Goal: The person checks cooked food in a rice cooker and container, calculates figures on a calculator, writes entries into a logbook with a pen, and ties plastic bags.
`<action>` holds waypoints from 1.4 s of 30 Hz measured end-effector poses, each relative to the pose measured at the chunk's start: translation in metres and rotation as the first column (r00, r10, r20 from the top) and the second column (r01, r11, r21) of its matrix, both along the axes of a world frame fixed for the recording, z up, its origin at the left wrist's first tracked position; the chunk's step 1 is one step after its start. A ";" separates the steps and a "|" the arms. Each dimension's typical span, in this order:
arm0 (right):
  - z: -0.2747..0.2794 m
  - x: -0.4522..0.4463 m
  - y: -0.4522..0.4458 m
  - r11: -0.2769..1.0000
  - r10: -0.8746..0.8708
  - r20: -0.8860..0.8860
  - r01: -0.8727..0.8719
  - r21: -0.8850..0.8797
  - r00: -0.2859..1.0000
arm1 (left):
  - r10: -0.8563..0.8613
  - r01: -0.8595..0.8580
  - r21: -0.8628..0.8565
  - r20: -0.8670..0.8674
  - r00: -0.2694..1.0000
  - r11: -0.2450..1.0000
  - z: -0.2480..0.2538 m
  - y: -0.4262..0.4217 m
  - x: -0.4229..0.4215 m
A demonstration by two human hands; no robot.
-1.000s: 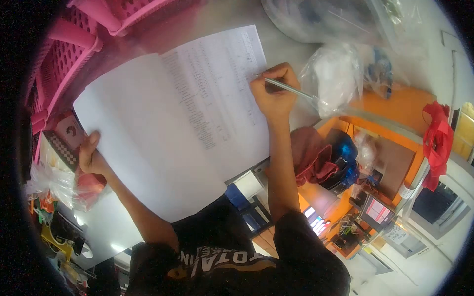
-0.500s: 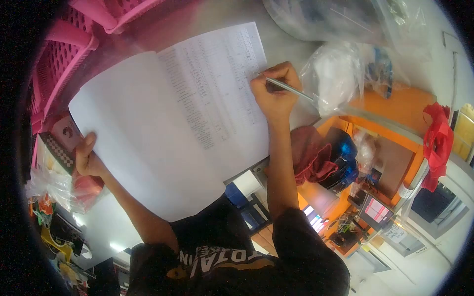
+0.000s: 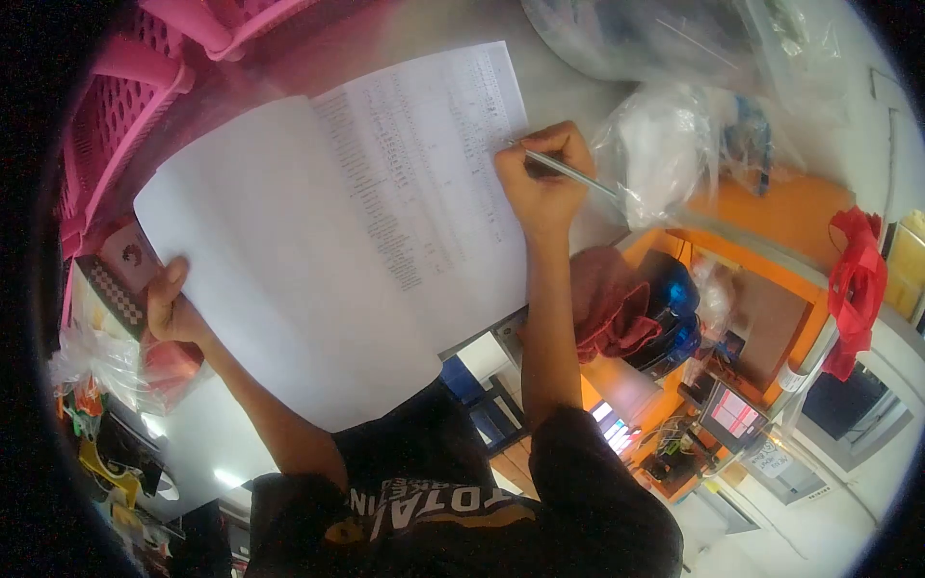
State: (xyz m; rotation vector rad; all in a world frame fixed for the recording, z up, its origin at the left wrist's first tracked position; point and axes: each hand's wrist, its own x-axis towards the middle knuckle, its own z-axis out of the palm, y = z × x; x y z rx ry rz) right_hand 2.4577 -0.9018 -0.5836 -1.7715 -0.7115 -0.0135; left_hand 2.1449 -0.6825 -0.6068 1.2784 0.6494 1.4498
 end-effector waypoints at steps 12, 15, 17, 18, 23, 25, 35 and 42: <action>-0.006 0.006 -0.011 0.999 0.003 0.043 -0.001 -0.053 0.999 | -0.055 0.054 -0.038 -0.040 0.998 0.998 -0.003 -0.001 0.005; -0.011 0.049 -0.051 0.634 0.654 -0.709 0.319 0.705 0.266 | -0.218 0.212 -0.284 0.011 0.976 0.935 0.001 -0.013 0.011; -0.018 0.067 -0.066 0.399 0.888 -0.443 0.683 0.611 -0.122 | -0.255 0.274 -0.405 0.103 0.962 0.872 0.017 -0.019 0.026; -0.029 0.084 -0.071 0.359 0.922 -0.333 0.759 0.543 -0.197 | -0.254 0.307 -0.457 0.175 0.951 0.835 0.020 -0.022 0.037; -0.046 0.086 -0.063 0.310 0.951 -0.142 0.815 0.490 -0.276 | -0.365 0.617 -0.462 0.524 0.770 0.637 0.036 -0.016 0.055; -0.043 0.085 -0.058 0.306 0.951 -0.125 0.817 0.488 -0.281 | -0.394 0.685 -0.456 0.581 0.713 0.568 0.038 -0.010 0.054; -0.037 0.085 -0.063 0.359 0.933 -0.166 0.795 0.489 -0.319 | -0.193 0.360 -0.644 0.317 0.929 0.675 0.026 -0.022 0.055; -0.010 0.015 -0.020 0.963 0.156 -0.283 -0.083 0.255 0.946 | -0.195 0.196 0.093 -0.020 0.981 0.976 -0.002 -0.002 0.005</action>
